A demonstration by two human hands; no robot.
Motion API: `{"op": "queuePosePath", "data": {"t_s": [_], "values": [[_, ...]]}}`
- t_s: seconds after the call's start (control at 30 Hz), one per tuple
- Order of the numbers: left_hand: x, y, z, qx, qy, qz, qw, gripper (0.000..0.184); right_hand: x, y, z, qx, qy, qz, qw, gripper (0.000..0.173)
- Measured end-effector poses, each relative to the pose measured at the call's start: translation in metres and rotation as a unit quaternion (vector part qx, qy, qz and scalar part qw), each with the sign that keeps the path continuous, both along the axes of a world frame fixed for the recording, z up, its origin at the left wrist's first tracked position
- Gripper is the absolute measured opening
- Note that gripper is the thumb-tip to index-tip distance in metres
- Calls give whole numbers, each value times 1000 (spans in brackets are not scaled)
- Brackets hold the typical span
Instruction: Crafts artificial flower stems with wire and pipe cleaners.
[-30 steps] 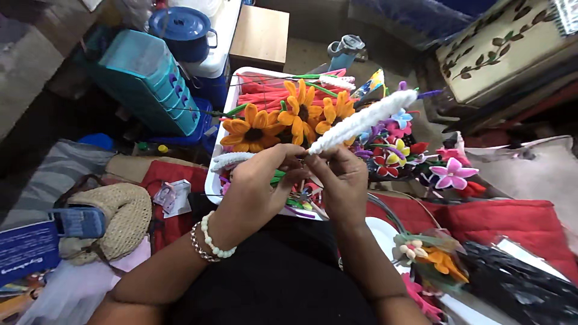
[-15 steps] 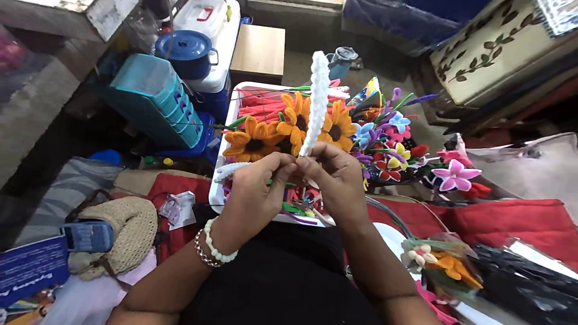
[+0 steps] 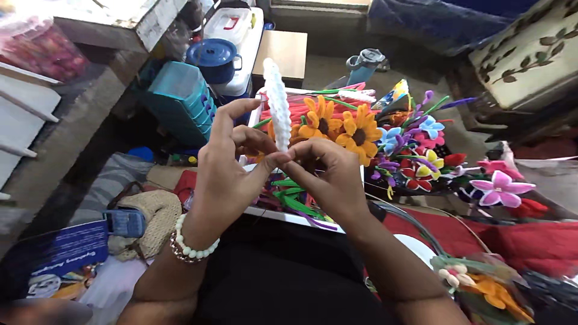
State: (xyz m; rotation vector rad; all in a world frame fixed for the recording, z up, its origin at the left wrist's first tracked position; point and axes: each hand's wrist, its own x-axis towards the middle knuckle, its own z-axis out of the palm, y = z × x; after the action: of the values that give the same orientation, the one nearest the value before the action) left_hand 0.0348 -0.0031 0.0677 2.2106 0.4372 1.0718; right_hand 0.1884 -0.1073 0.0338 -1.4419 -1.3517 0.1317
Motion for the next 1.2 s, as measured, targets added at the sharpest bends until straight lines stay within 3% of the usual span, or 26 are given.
{"op": "queuePosePath", "data": {"t_s": [0.13, 0.27, 0.37, 0.53, 0.87, 1.03, 1.2], "values": [[-14, 7, 5, 7, 20, 17, 1000, 66, -8, 9, 8, 0, -28, 13, 1000, 8], [-25, 12, 12, -39, 21, 21, 999, 61, -6, 18, 17, -26, 32, 114, 993, 8], [-31, 14, 13, -81, 12, 3, 997, 63, -3, 26, 17, -60, 133, 219, 965, 6], [-38, 17, 9, -126, -5, -39, 991, 57, 0, 37, 10, -102, 238, 318, 912, 7], [-44, 23, 10, -135, -5, -88, 987, 50, 0, 56, -10, -121, 351, 445, 815, 9], [-47, 27, 9, -158, -5, -101, 982, 51, -5, 59, -12, -97, 347, 446, 819, 9], [-46, 24, 14, -162, -22, -115, 980, 52, -13, 50, -3, -37, 282, 391, 875, 8]]}}
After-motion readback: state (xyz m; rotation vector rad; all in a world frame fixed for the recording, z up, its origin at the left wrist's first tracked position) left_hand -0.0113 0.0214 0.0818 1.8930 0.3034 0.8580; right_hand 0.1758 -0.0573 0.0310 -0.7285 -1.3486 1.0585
